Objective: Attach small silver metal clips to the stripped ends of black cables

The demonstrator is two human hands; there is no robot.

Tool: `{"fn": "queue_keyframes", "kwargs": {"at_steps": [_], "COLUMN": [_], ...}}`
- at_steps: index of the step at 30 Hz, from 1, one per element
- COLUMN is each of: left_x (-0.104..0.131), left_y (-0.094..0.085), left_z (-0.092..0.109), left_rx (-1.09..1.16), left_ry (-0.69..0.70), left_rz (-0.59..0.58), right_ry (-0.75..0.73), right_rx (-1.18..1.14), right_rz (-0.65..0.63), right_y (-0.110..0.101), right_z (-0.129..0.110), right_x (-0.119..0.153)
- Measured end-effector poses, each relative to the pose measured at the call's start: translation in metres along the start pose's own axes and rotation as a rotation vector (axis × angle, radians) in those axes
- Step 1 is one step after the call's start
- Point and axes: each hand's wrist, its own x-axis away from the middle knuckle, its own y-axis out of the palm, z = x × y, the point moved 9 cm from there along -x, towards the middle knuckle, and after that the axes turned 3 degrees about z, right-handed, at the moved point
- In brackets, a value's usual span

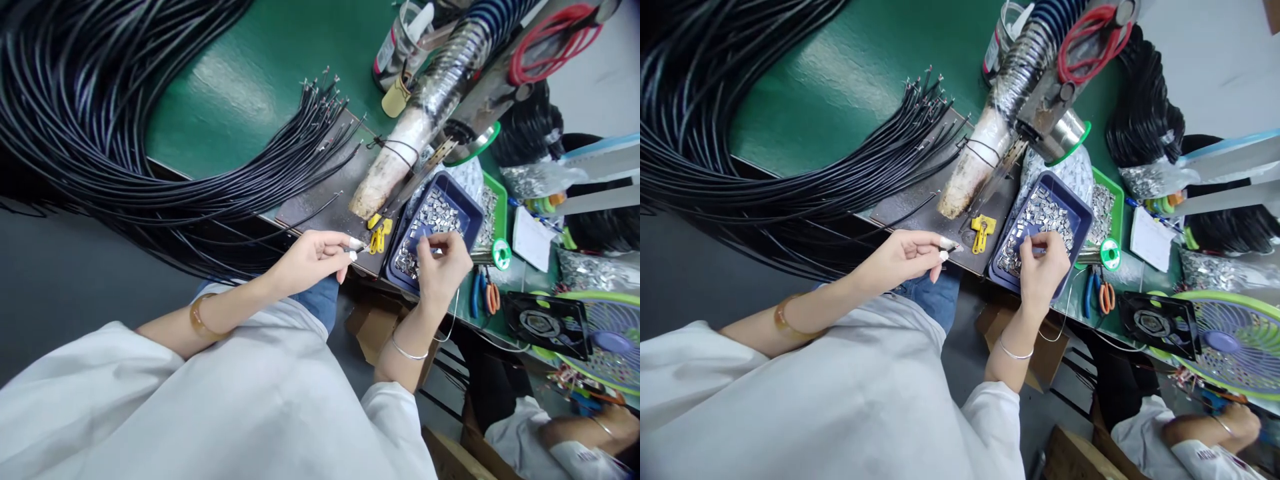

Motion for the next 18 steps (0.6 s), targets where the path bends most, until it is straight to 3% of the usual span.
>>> {"fn": "queue_keyframes", "kwargs": {"at_steps": [2,4,8,12,18], "left_x": [0.0,0.0,-0.001,-0.002,-0.003], "left_y": [-0.002,-0.002,0.0,0.002,0.001], "left_z": [0.002,0.004,0.007,0.009,0.018], "left_rx": [-0.006,-0.025,-0.041,-0.072,-0.095], "left_ry": [0.017,0.029,-0.002,-0.013,0.112], "left_rz": [0.019,0.03,0.053,0.045,0.08], "right_ry": [0.019,0.046,0.02,-0.079,-0.045], "right_rx": [-0.105,-0.212,-0.524,-0.516,-0.585], "right_rz": [0.171,0.254,0.134,0.09,-0.076], "right_y": [-0.016,-0.024,-0.013,0.0,0.03], "right_z": [-0.006,-0.015,-0.048,-0.075,-0.079], "right_x": [0.009,0.022,0.046,0.063,0.067]}}
